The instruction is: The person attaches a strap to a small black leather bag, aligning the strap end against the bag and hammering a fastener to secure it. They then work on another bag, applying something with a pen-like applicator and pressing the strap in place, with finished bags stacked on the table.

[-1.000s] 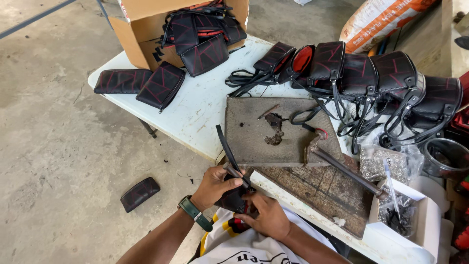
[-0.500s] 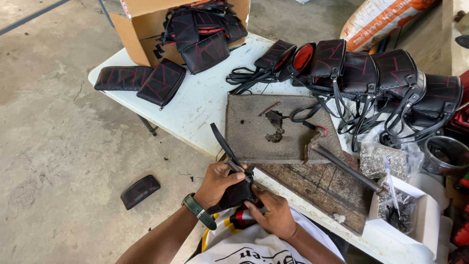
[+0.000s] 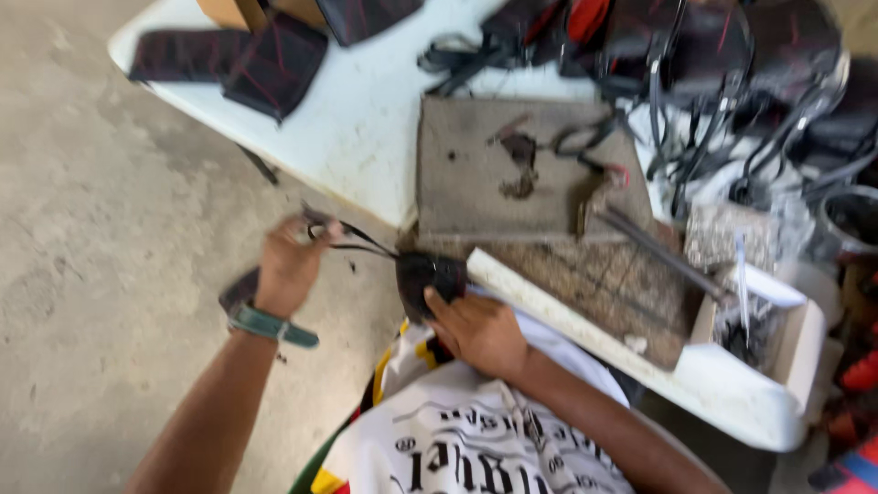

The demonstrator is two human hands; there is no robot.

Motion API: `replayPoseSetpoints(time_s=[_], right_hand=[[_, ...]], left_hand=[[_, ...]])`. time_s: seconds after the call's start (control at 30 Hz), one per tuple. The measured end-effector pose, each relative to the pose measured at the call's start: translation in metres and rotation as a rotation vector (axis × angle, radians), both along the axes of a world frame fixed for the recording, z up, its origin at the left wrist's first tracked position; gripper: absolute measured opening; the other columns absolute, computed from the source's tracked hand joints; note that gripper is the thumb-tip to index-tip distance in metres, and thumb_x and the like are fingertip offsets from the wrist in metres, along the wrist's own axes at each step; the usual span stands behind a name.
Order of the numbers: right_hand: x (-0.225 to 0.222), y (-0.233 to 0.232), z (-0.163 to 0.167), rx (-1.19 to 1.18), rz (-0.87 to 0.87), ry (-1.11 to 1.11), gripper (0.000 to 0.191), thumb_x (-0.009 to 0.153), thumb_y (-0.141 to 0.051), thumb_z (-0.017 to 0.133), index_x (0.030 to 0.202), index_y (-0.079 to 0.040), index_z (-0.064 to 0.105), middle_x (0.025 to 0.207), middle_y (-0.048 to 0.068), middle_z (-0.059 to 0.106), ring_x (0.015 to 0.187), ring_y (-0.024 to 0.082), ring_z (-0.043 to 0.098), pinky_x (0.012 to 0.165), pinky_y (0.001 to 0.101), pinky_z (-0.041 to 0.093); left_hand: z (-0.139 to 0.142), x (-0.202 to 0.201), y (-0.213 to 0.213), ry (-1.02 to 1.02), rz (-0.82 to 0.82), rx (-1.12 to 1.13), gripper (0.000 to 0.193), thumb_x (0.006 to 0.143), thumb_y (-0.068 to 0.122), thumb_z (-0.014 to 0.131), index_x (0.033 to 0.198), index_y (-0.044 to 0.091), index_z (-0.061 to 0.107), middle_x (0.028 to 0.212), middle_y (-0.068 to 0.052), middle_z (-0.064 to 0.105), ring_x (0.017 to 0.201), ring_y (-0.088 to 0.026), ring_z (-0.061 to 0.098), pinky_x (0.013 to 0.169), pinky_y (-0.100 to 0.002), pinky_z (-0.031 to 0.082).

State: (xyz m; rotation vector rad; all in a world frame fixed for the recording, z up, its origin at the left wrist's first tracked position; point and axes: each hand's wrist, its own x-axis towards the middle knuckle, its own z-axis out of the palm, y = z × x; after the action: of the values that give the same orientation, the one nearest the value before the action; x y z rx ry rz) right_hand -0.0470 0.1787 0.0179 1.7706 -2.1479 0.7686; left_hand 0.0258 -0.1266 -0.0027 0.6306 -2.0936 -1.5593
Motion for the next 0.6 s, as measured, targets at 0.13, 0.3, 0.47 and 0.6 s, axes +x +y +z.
replayPoseSetpoints(time_s=[0.13,0.3,0.47,0.6], right_hand=[[-0.002,0.005,-0.014,0.037,-0.041,-0.100,0.047,0.092,-0.023,0.076,0.131,-0.001,0.064,0.065,0.006,0.060,0.054,0.026,0.059,0.052,0.0407,0.050],[-0.002,0.006,-0.019,0.058,-0.078,-0.150,0.046,0.094,-0.024,0.074,0.132,-0.001,0.063,0.072,0.008,0.067,0.057,0.027,0.064,0.051,0.0391,0.051],[0.001,0.006,-0.021,0.103,-0.078,-0.119,0.046,0.094,-0.024,0.073,0.131,0.002,0.062,0.073,0.010,0.068,0.059,0.026,0.066,0.052,0.0391,0.053],[0.000,-0.001,-0.018,0.056,-0.054,-0.025,0.044,0.097,-0.021,0.071,0.131,0.003,0.059,0.073,0.009,0.065,0.061,0.025,0.066,0.057,0.0387,0.055]], left_hand=[[0.009,0.001,-0.008,0.214,0.008,-0.376,0.014,0.101,0.014,0.079,0.103,0.001,0.077,0.106,-0.009,0.071,0.098,-0.019,0.065,0.085,-0.029,0.054],[0.032,-0.018,0.030,0.022,-0.330,0.006,0.017,0.099,0.020,0.073,0.106,0.006,0.077,0.099,-0.010,0.079,0.080,-0.019,0.069,0.070,-0.033,0.057],[0.034,-0.033,0.092,0.110,-0.576,0.214,0.025,0.098,0.017,0.069,0.117,0.005,0.058,0.106,-0.007,0.076,0.100,-0.015,0.073,0.089,-0.030,0.060],[0.040,-0.036,0.097,0.125,-0.524,0.116,0.022,0.099,0.016,0.070,0.113,0.003,0.058,0.102,-0.006,0.075,0.099,-0.014,0.073,0.088,-0.030,0.060]])
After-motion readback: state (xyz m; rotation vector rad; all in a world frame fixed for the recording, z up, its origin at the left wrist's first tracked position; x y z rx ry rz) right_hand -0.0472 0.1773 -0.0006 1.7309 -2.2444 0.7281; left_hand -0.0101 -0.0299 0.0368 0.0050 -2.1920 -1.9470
